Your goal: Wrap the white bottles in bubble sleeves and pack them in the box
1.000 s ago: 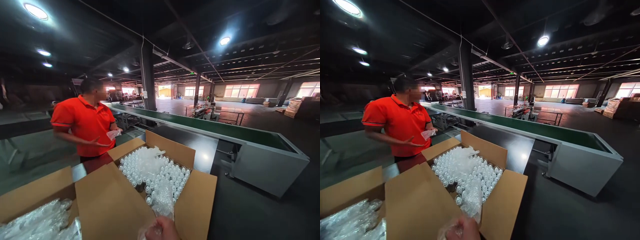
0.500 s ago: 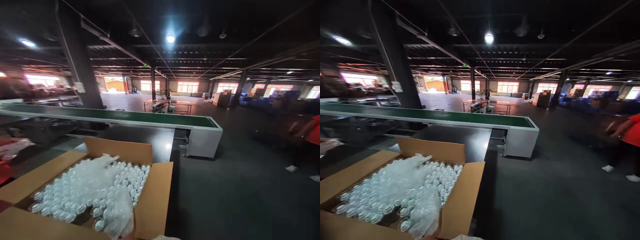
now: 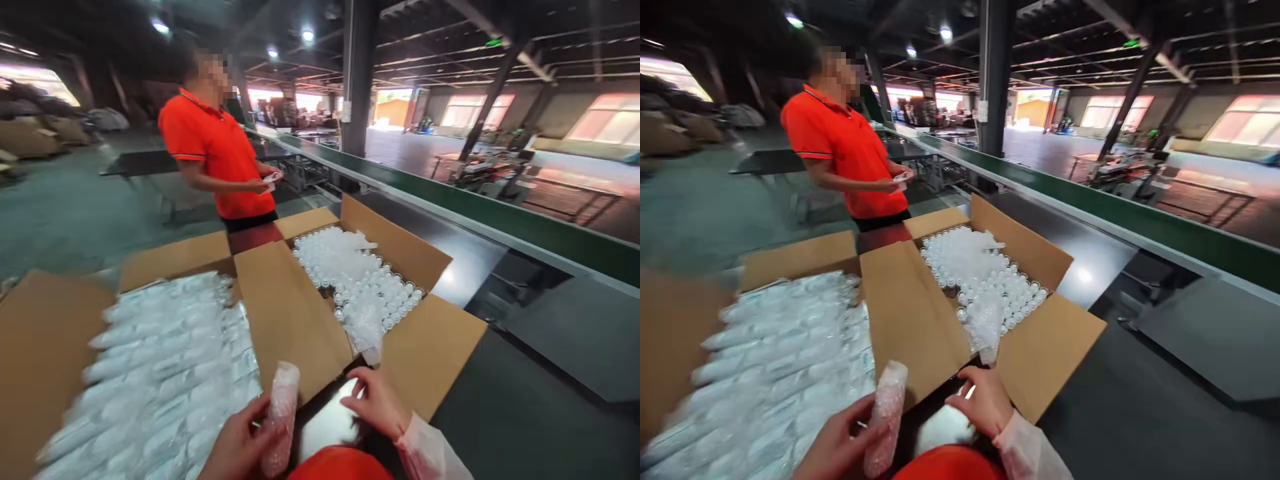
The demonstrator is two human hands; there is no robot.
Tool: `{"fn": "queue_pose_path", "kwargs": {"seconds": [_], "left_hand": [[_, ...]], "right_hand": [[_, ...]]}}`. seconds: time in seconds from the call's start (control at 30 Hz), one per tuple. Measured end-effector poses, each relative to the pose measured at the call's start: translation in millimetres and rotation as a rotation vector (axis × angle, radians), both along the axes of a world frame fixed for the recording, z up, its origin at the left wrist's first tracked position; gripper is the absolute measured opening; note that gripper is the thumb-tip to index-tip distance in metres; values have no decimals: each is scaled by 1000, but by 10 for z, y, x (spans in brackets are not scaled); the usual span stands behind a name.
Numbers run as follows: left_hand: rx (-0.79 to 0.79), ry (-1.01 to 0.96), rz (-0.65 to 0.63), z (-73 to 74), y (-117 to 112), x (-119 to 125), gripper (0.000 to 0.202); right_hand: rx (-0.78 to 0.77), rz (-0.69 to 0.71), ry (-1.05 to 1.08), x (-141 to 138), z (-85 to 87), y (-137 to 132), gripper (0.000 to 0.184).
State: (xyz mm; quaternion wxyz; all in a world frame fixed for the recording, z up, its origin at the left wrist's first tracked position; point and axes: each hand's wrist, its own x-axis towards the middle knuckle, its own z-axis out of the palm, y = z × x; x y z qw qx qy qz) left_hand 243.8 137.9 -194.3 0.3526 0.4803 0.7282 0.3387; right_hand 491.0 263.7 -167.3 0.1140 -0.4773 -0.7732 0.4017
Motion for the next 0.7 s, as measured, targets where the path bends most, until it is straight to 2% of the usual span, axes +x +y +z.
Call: {"fn": "queue_pose_path", "kwargs": {"seconds": [0.03, 0.07, 0.13, 0.2, 0.27, 0.33, 0.4, 0.5, 0.57, 0.63, 0.7], "left_hand": [[-3, 8, 105, 37, -47, -184, 50], [1, 30, 216, 82, -91, -377, 53], [25, 115, 426, 188, -154, -761, 59], [35, 248, 584, 299, -160, -1089, 60], [11, 383, 662, 376, -83, -1317, 54], [-51, 472, 648, 382, 82, -1435, 44], [-178, 540, 535, 305, 309, -1463, 35], [-386, 611, 383, 75, 665, -1417, 33], [-466, 621, 361, -105, 857, -1381, 36], [-526, 627, 344, -265, 994, -1359, 40], [-584, 636, 293, -382, 1080, -1345, 36]], "right_hand": [[63, -34, -5, 30, -7, 82, 28], [138, -56, 7, 59, -17, 176, 25], [324, -46, 25, 92, -49, 395, 29], [481, 82, 38, 79, -104, 627, 32], [577, 248, 5, 42, -186, 822, 31], [633, 329, -114, 28, -300, 954, 28], [661, 289, -270, 66, -443, 1043, 27], [657, 162, -368, 201, -671, 1163, 32], [627, 114, -345, 302, -789, 1243, 36], [582, 60, -313, 387, -858, 1305, 42], [524, -36, -294, 454, -876, 1332, 49]]}}
